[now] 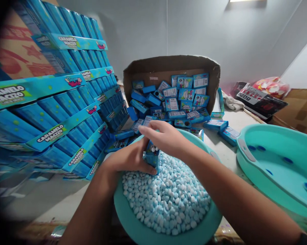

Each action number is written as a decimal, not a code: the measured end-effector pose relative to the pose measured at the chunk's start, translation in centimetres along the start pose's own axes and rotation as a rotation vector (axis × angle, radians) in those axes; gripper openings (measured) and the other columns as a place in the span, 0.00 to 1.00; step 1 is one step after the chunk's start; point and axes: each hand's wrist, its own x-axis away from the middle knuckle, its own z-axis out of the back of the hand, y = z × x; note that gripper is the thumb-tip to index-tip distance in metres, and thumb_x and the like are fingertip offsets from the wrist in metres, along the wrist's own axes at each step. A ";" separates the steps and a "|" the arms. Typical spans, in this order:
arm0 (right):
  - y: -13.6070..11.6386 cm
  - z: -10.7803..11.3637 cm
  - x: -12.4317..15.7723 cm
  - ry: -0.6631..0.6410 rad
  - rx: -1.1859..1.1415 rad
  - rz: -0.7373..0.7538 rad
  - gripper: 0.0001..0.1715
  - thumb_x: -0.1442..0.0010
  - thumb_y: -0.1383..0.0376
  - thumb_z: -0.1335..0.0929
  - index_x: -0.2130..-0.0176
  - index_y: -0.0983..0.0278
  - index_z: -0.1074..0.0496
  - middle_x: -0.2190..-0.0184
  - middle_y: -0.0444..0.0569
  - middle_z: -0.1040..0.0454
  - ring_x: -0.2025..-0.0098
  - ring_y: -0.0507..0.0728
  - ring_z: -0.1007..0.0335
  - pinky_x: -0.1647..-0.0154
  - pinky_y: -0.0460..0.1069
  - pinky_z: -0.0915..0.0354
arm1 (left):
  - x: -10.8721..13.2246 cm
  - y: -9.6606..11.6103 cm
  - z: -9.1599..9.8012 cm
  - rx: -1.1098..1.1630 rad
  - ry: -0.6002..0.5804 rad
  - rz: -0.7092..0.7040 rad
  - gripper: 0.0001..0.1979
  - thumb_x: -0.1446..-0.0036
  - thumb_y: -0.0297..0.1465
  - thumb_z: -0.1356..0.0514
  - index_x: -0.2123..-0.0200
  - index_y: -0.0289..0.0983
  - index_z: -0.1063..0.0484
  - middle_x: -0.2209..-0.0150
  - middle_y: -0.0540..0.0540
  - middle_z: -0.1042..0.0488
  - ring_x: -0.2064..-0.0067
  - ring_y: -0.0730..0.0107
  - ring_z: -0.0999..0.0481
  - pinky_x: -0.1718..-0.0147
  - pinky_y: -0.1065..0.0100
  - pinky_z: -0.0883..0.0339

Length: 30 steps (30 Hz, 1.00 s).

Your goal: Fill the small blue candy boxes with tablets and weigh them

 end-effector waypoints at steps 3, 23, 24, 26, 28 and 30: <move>-0.1 2.2 0.2 -0.254 0.243 -0.051 0.24 0.42 0.44 0.30 0.55 0.57 0.27 0.53 0.46 0.29 0.55 0.58 0.31 0.57 0.50 0.36 | 0.0 0.0 -0.1 0.015 -0.007 -0.014 0.61 0.64 0.44 0.25 0.30 0.41 0.50 0.33 0.37 0.41 0.33 0.38 0.39 0.37 0.45 0.40; 0.9 2.5 0.2 -0.092 0.577 0.199 0.07 0.42 0.70 0.30 0.64 0.63 0.20 0.69 0.44 0.24 0.68 0.51 0.33 0.66 0.47 0.39 | -0.1 0.2 0.0 0.071 -0.014 0.080 0.56 0.67 0.41 0.24 0.35 0.42 0.45 0.43 0.41 0.32 0.39 0.41 0.33 0.39 0.46 0.39; 0.8 2.3 0.2 -0.087 0.580 0.209 0.08 0.42 0.72 0.31 0.66 0.64 0.20 0.69 0.44 0.24 0.68 0.51 0.33 0.66 0.47 0.40 | -0.1 0.2 0.0 0.071 -0.011 0.074 0.57 0.67 0.41 0.24 0.34 0.42 0.45 0.43 0.41 0.32 0.39 0.41 0.33 0.38 0.46 0.40; 0.6 2.0 0.2 -0.082 0.575 0.225 0.09 0.42 0.73 0.32 0.68 0.65 0.21 0.70 0.44 0.24 0.68 0.50 0.33 0.66 0.46 0.40 | 0.0 0.1 -0.1 0.071 -0.008 0.062 0.57 0.67 0.41 0.24 0.33 0.42 0.46 0.42 0.41 0.32 0.38 0.41 0.34 0.37 0.46 0.42; 0.4 1.9 0.2 -0.067 0.552 0.228 0.10 0.40 0.73 0.33 0.69 0.65 0.22 0.70 0.44 0.24 0.68 0.50 0.33 0.67 0.46 0.39 | 0.0 0.0 -0.1 0.066 0.001 0.055 0.59 0.67 0.41 0.24 0.33 0.42 0.47 0.41 0.41 0.32 0.37 0.40 0.35 0.37 0.46 0.42; 0.2 2.0 0.3 -0.049 0.522 0.210 0.10 0.39 0.69 0.33 0.68 0.64 0.22 0.69 0.44 0.24 0.68 0.51 0.32 0.67 0.47 0.38 | 0.0 0.0 -0.1 0.063 0.004 0.044 0.59 0.67 0.41 0.24 0.32 0.41 0.47 0.40 0.40 0.33 0.36 0.40 0.36 0.36 0.46 0.42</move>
